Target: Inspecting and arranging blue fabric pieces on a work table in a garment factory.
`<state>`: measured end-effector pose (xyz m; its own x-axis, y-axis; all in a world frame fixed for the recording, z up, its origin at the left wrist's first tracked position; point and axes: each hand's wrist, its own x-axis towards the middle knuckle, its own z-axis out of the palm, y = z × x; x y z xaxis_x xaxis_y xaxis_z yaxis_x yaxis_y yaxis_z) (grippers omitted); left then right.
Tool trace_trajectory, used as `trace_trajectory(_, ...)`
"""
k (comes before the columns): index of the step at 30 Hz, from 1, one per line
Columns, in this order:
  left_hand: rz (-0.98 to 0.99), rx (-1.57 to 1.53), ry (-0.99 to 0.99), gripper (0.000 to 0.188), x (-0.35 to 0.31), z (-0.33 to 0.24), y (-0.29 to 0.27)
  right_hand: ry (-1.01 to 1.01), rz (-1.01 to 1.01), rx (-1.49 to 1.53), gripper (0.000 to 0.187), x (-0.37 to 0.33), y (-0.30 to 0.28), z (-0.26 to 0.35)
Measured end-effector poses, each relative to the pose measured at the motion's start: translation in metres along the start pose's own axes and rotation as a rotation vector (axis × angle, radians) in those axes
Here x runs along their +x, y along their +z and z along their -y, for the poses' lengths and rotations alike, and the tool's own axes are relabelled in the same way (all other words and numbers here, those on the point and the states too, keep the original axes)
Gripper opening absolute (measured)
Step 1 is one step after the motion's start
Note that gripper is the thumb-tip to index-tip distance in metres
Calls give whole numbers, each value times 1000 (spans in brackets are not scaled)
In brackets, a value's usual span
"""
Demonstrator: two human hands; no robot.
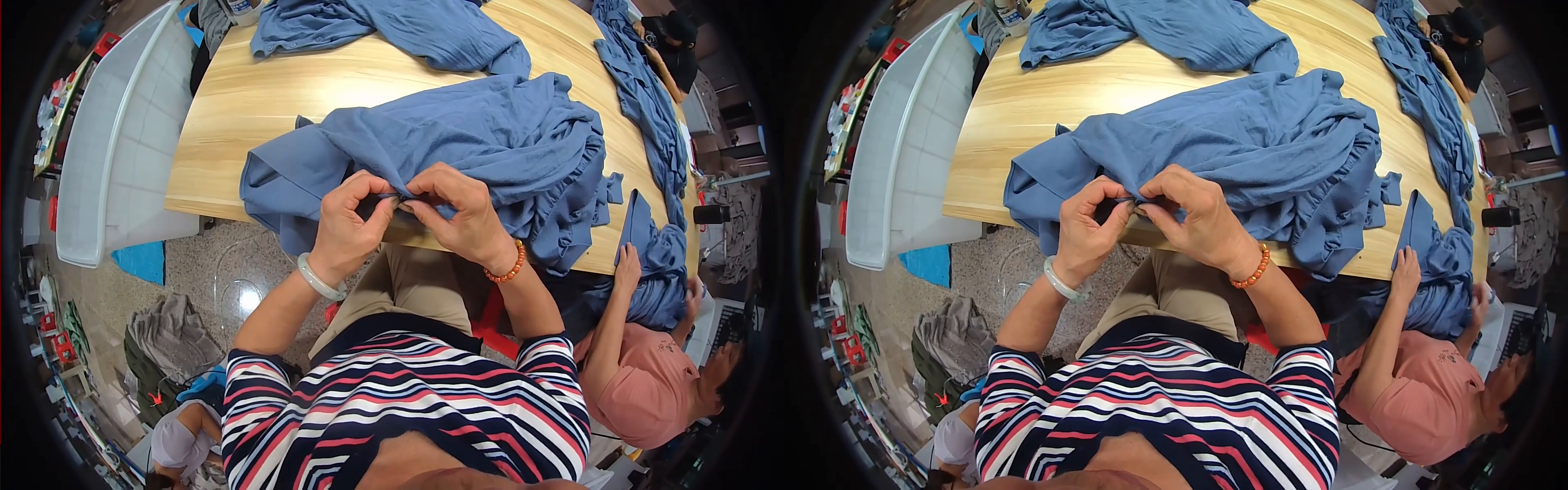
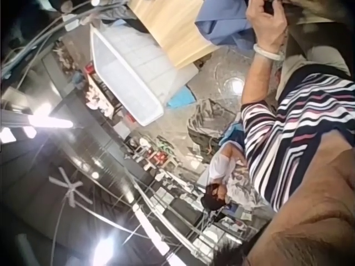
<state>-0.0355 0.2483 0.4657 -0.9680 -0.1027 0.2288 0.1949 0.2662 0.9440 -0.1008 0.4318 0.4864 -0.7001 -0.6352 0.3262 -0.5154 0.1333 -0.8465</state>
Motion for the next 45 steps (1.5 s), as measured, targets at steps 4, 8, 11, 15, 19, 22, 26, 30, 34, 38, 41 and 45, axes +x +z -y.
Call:
trace_trajectory(4,-107,184,231,17,6,-2,5,-183,-88,-188,21,4,3,-2)
trace_trajectory(8,-119,114,309,28,11,-10,-1,-215,-89,-161,22,9,3,2)
trace_trajectory(11,95,-10,180,22,11,0,-19,-165,-113,-98,21,5,11,7)
trace_trajectory(15,139,-242,19,15,11,4,-13,-2,-148,-58,22,-2,8,6)
trace_trajectory(19,206,-328,64,15,11,18,-13,-75,-57,-173,16,0,6,10)
trace_trajectory(22,309,-555,-81,13,12,21,-19,-63,-52,-151,13,-1,10,7)
trace_trajectory(26,257,-390,-64,10,15,22,-16,-30,-33,-176,13,1,10,9)
trace_trajectory(30,17,-39,210,14,8,7,-2,44,-94,-207,9,-2,13,3)
trace_trajectory(34,-156,88,352,17,-3,5,17,4,-201,-293,10,-6,17,4)
trace_trajectory(38,-150,48,285,15,-1,10,22,-52,-239,-400,18,-7,21,4)
trace_trajectory(41,-168,227,314,18,9,15,11,-159,-156,-408,19,8,21,16)
trace_trajectory(45,-186,439,397,26,26,30,-16,-145,-147,-329,13,12,14,11)
